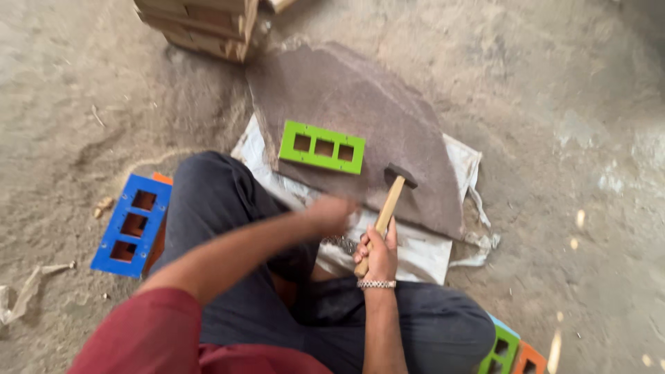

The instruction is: The person sits on the floor and uses a hammer to drive metal pins into the holes of colorful plastic molds. They repeatedly pick up molds, insert pins, and tap them into place, stacking the completed molds nearby.

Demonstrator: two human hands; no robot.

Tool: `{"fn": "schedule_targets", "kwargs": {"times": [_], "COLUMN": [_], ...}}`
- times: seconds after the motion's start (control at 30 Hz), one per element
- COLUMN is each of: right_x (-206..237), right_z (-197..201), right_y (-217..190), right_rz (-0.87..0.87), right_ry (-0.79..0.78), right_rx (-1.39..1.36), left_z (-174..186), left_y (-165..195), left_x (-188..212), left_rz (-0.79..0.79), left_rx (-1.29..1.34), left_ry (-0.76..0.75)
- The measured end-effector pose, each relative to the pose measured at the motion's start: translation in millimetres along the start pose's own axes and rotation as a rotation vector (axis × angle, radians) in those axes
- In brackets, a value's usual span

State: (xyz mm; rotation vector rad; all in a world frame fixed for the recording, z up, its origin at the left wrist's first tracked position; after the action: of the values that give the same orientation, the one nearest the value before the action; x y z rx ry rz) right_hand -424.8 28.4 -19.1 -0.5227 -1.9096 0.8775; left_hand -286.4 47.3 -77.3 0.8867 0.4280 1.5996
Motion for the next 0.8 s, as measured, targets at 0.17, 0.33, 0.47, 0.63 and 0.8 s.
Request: {"fn": "schedule_targets", "kwargs": {"times": [0.17,0.33,0.47,0.63,0.8], "right_x": [-5,-7,-11,-12,-15], "right_z": [1,2,3,4,2], "right_y": [3,4,7,10,8], "right_rz": [-0.014,-0.01,-0.026,-0.025,0.004], "right_ry": [-0.007,-0.009,-0.005,-0.046,-0.018], "right_rx": [-0.013,0.016,-0.01,-0.014,0.026], "left_z": [-44,-35,-25,-8,55], "left_y": [14,15,18,15,-13], "left_x": [32,37,43,41,39], "left_rz": [-0.249,-0.287,-0.292,-0.149,-0.095], "left_rx": [-0.486,-0.459,-0.367,-0.042,0.456], "left_ry": [0.033,0.105,0.144,0.17,0.523]}}
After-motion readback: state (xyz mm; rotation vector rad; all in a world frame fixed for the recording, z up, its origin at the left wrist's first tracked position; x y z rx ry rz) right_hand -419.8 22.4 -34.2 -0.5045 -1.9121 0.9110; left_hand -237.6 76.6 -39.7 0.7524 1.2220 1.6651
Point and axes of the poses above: each hand's wrist, its own x-axis away from the middle knuckle, its own z-axis out of the back of the hand, y = z × x, the point moved 7 cm from there along -x, towards the middle knuckle, and after that the axes turned 6 degrees about -y, right-handed, at the moved point
